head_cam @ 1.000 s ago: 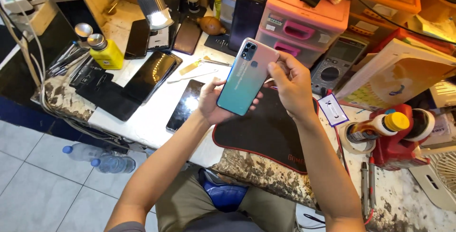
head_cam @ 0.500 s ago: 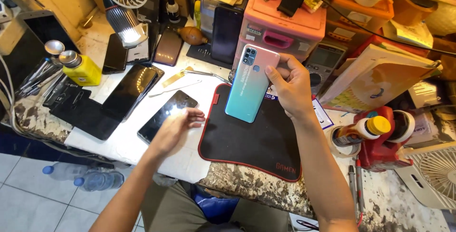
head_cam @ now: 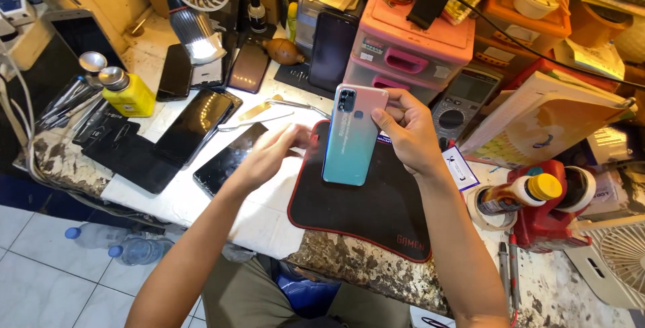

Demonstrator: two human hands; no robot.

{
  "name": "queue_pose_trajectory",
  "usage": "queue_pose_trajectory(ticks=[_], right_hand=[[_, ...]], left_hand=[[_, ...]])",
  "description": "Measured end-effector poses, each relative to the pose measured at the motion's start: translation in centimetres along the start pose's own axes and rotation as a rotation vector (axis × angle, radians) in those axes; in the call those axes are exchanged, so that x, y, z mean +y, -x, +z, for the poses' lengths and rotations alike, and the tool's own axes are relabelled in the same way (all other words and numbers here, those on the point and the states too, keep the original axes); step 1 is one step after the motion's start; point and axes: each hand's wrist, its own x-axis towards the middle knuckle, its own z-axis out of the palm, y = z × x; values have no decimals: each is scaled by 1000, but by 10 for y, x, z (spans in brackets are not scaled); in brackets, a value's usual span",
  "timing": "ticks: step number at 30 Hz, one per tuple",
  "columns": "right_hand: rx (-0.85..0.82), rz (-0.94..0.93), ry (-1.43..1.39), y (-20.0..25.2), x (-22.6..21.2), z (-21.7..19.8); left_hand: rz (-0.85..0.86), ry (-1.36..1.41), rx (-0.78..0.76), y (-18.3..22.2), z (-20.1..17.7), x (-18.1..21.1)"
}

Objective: Disassembling and inspecting internal components of mobile phones at a repair station.

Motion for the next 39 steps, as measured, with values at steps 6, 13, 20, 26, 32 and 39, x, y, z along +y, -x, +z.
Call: queue_pose_trajectory(ticks=[6, 13, 20, 26, 32, 39], right_hand=[[-83, 19, -283, -2, 47, -4], [-111, -31, -171, -2, 42, 16], [-130, -92, 200, 10, 8, 38], [-70, -245, 519, 20, -7, 43], [-4, -315, 608, 23, -10, 50], [90, -351, 702, 27, -8, 53]], left_hand=[[37, 451, -515, -44, 40, -8], [286, 264, -147, -54, 48, -48], [224, -99, 293, -27, 48, -13], [386, -57, 254, -22, 51, -27], [401, -91, 228, -19, 58, -24], [407, -79, 214, -18, 60, -25]])
